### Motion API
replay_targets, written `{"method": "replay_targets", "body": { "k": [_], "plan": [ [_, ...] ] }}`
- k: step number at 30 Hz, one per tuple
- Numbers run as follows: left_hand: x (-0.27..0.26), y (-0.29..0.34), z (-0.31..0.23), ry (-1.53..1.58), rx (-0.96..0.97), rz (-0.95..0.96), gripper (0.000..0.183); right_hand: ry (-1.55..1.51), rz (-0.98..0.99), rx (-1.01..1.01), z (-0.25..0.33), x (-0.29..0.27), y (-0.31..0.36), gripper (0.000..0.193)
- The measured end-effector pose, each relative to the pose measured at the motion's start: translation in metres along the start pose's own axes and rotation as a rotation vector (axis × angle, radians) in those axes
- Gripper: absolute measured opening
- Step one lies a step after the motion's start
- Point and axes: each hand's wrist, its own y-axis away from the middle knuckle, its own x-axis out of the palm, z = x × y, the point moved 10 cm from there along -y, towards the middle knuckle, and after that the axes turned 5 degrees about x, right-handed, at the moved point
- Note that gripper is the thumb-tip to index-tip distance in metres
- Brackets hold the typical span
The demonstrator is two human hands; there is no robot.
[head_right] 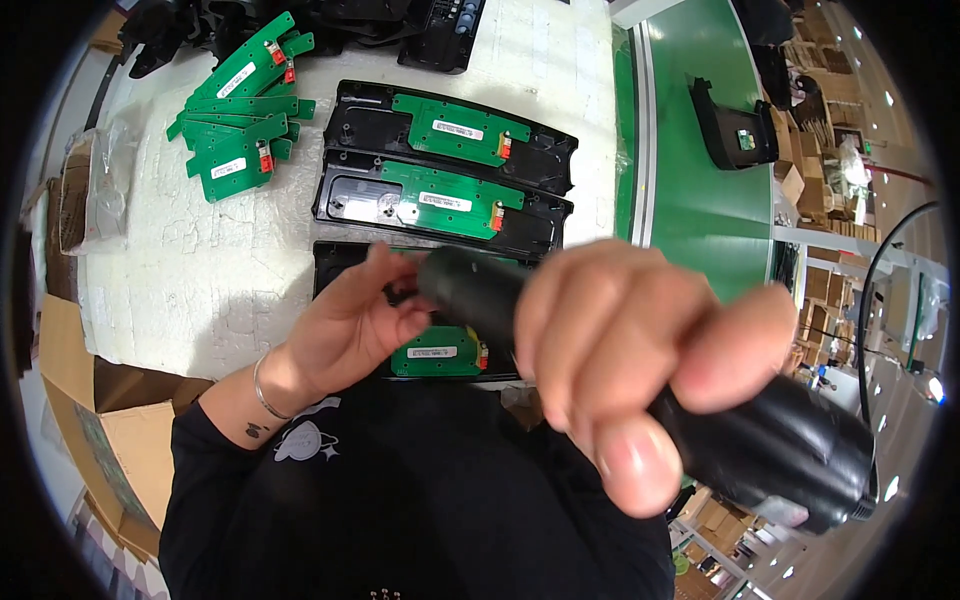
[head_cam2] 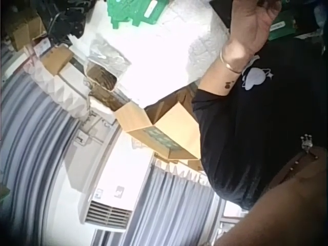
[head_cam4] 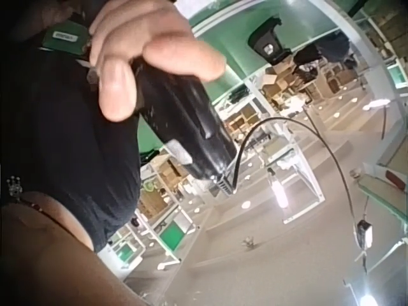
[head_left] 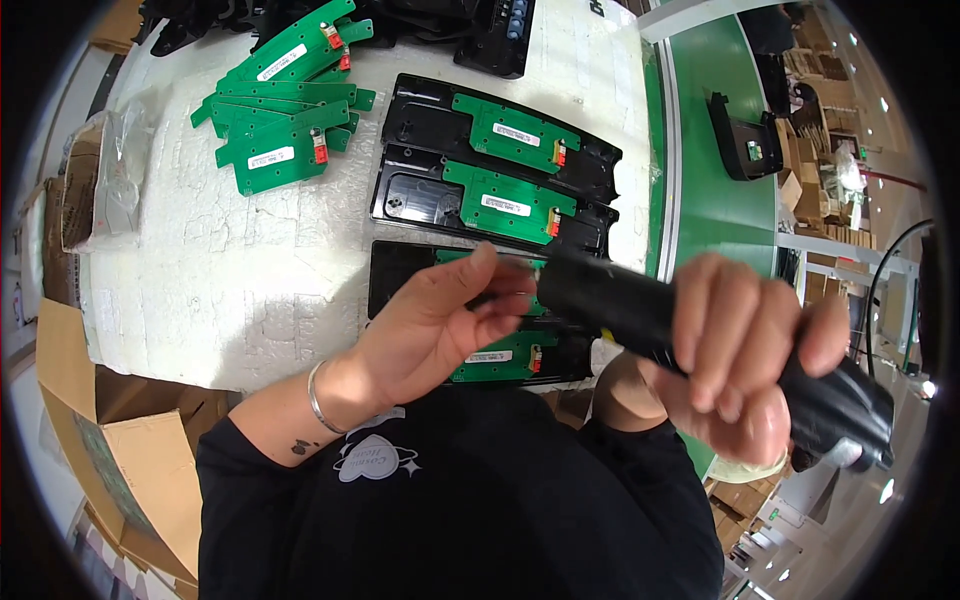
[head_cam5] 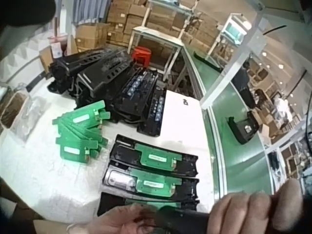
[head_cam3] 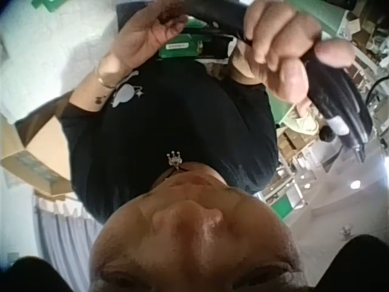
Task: Assemble electronic components by securing circuit boards to plastic housings using an electric screwdriver.
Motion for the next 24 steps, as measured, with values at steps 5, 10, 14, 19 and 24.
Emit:
{"method": "replay_targets", "body": {
  "k": [5,10,14,19,24],
  "plan": [
    [-0.016,0.005,0.013,-0.077,-0.111,-0.233,0.037,0.016,-0.319,-0.028,-0.057,-0.041,-0.008,0.03],
    [-0.009,0.008,0.001,-0.296,-0.046,-0.126,0.031,0.077,-0.388,0.025,-0.081,-0.06,-0.012,0.028],
    [-0.006,0.009,0.0,-0.382,-0.095,-0.125,0.029,0.088,-0.395,0.041,-0.084,-0.061,-0.012,0.026],
    [-0.007,0.007,0.006,-0.298,-0.16,-0.089,0.024,0.115,-0.396,0.081,-0.091,-0.058,-0.014,0.025],
    [-0.008,0.005,-0.003,-0.416,-0.082,-0.094,0.017,0.11,-0.333,0.127,-0.096,-0.051,-0.018,0.023]
  ]
}}
